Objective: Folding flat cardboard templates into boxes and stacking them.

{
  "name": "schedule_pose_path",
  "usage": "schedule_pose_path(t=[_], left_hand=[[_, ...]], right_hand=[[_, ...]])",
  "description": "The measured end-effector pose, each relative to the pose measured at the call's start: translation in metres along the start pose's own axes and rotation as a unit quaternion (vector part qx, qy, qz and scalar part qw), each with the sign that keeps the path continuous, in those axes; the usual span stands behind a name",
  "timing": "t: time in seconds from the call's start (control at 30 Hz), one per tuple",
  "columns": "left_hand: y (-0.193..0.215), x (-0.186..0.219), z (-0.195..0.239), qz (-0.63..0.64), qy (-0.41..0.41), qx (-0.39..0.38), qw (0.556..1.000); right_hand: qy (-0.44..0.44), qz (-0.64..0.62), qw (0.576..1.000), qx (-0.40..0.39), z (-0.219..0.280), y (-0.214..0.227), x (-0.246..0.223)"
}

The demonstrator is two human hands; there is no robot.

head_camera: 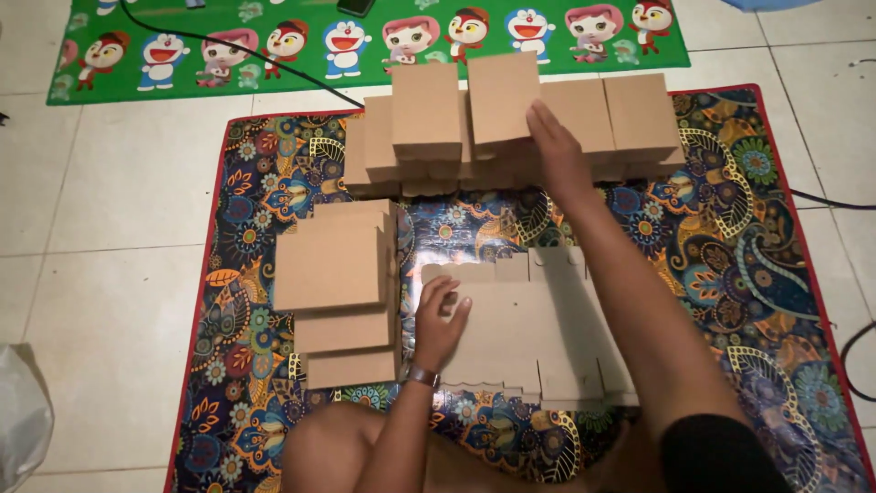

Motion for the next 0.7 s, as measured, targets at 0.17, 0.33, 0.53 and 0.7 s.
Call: schedule_pose_path(t=[0.17, 0.33, 0.53, 0.7], left_hand=[[-0.001, 0.010, 0.001, 0.010, 0.033, -0.020, 0.999], [-0.001, 0.015, 0.004, 0.010, 0.032, -0.026, 0.999], [-0.001, 0.017, 0.005, -0.002, 0.033, -0.028, 0.999], [-0.001, 0.022, 0.005, -0.003, 0.031, -0.033, 0.999]], right_hand=[[-0.035, -0.024, 0.997, -0.060, -0.001, -0.008, -0.005], [-0.028, -0.038, 0.997, -0.053, -0.001, -0.018, -0.001], [-0.049, -0.047, 0.995, -0.079, 0.006, -0.036, 0.008], [-0.036, -0.031, 0.994, -0.103, 0.006, -0.025, -0.001]])
Point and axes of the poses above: each hand's wrist, its own z-axis away from the middle knuckle, its own y-axis out of the back of the hand, x = y × z, the point moved 2 cm from there along -z, towards the middle knuckle, and after that the axes turned 9 degrees about z, right-handed, at the moved point
